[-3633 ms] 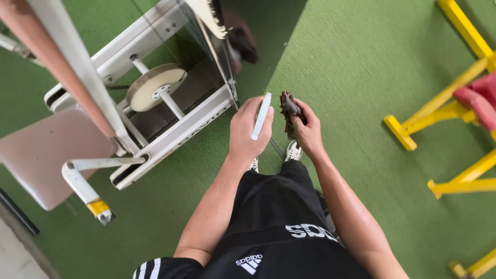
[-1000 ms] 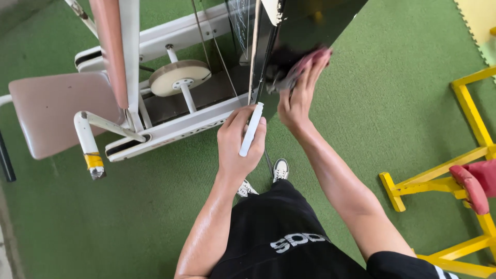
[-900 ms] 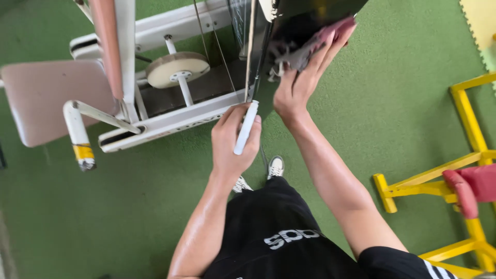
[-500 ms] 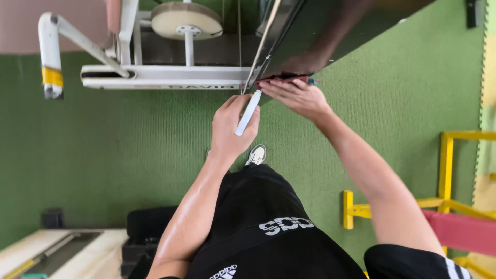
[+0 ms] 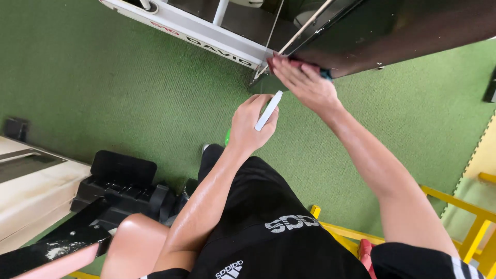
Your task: Cleaning and wiping down gym weight machines using a spray bottle and cloth.
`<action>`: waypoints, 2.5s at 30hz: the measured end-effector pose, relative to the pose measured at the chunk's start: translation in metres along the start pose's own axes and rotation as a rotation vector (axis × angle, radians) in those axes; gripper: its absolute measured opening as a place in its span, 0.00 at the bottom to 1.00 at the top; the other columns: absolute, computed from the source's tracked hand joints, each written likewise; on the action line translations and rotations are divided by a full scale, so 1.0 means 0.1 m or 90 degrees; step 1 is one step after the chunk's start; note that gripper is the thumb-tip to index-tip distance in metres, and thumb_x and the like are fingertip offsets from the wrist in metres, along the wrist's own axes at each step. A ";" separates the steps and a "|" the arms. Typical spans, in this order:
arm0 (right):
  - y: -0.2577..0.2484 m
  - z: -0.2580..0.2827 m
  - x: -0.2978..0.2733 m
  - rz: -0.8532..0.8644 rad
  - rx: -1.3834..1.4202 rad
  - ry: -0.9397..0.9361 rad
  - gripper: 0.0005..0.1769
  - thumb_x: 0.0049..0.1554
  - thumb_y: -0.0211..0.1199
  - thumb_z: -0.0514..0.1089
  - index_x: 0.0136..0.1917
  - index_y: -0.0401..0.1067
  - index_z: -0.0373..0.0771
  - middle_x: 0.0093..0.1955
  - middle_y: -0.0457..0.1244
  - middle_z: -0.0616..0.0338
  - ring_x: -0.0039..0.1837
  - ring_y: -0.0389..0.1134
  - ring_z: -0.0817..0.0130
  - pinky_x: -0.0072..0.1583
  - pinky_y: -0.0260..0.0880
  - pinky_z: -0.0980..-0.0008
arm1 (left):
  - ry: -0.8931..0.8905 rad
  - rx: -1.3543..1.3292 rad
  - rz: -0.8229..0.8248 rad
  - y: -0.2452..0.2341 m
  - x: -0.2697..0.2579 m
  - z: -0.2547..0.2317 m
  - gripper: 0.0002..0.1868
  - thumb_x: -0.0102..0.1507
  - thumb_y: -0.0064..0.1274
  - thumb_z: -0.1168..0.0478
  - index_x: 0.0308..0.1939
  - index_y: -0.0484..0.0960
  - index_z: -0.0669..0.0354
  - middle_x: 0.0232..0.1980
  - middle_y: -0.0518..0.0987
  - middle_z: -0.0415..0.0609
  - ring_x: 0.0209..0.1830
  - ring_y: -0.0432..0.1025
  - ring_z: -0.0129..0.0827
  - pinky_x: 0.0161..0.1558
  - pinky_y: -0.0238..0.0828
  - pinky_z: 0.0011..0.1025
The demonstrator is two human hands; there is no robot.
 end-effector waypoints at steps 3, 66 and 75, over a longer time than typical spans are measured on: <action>0.28 0.27 -0.35 0.105 -0.078 -0.105 0.39 0.63 0.53 0.48 0.86 0.52 0.53 0.89 0.42 0.69 0.87 0.39 0.74 0.83 0.25 0.57 | -0.006 0.013 -0.008 0.06 -0.07 0.09 0.11 0.62 0.55 0.63 0.47 0.82 0.61 0.44 0.82 0.56 0.41 0.79 0.53 0.42 0.75 0.42; 3.21 3.23 -1.68 0.238 0.010 -0.455 0.41 0.57 0.51 0.46 0.81 0.54 0.30 0.87 0.40 0.44 0.87 0.39 0.57 0.82 0.30 0.55 | -0.296 -0.180 -0.360 2.40 -1.05 4.06 0.14 0.66 0.56 0.59 0.52 0.81 0.64 0.47 0.82 0.57 0.47 0.79 0.51 0.48 0.74 0.40; 2.94 2.97 -1.06 0.249 0.108 -0.339 0.37 0.63 0.52 0.42 0.83 0.53 0.28 0.89 0.40 0.48 0.88 0.38 0.59 0.84 0.32 0.56 | -0.424 -0.215 -0.325 2.38 -1.06 4.24 0.14 0.63 0.56 0.59 0.50 0.82 0.62 0.45 0.83 0.55 0.39 0.79 0.49 0.42 0.75 0.40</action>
Point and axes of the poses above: each hand's wrist, its own x-axis towards the middle knuckle, its own y-axis out of the palm, z = x × y, the point moved 7 cm from there along x, towards the middle knuckle
